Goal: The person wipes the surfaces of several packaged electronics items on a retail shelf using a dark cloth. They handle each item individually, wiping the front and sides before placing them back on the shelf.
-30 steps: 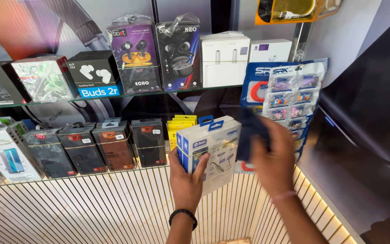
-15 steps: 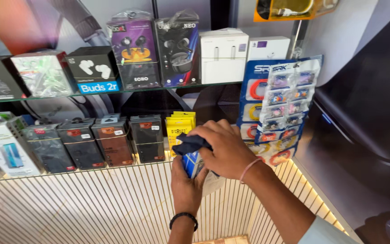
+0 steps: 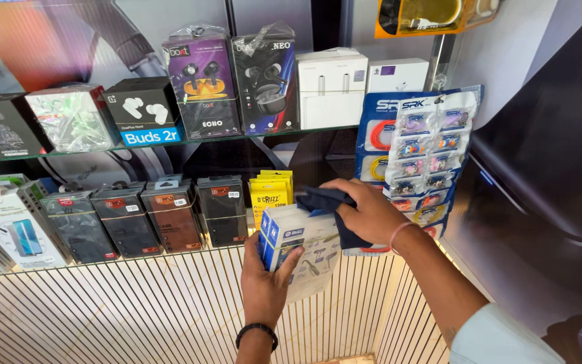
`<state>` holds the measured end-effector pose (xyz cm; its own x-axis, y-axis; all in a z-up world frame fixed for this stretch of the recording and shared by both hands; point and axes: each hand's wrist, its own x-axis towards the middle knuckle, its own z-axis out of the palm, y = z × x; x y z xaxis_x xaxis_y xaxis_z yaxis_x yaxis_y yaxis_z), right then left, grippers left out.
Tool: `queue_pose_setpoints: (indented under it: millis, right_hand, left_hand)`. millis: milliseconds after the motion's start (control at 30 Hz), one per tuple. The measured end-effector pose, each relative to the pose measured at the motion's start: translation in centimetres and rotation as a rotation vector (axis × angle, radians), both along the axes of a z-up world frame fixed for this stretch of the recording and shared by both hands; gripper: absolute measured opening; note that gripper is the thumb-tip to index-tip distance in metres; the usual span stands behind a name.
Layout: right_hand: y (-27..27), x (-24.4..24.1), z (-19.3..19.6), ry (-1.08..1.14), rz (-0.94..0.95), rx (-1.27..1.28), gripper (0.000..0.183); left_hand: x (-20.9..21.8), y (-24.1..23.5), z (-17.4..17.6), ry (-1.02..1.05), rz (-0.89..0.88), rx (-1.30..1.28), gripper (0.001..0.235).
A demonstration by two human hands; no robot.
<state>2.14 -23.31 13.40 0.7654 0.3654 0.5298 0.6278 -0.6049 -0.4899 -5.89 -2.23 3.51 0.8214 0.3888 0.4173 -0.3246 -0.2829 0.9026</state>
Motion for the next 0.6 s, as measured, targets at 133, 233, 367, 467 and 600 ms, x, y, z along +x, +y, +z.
queue_pose_setpoints:
  millis: [133,233,367,467,600]
  right_hand:
    - [-1.0,1.1,-0.2,0.062,-0.054,-0.067,0.035]
    - [-2.5,2.0,-1.2,0.096,-0.147,-0.087,0.029]
    - [-3.5,2.3,-3.4,0.472,-0.356,0.256,0.030]
    - [-2.0,0.0,-4.4,0.759,0.017,0.875,0.042]
    - [3.4,-5.9,-3.9,0.613,-0.064,0.420,0.055]
  left_hand:
    - [-0.4,0.2,0.0,0.017,-0.018,-0.040,0.071]
    - [-0.5,0.7,0.1,0.095,0.003,-0.005,0.069]
    - [0.1,0.5,0.2,0.080,0.054,-0.081,0.069]
    - [0.5,-0.1,0.3,0.111,0.126,-0.096,0.068]
    - [0.6,-2.3,-0.1,0.004,0.302,0.020,0.069]
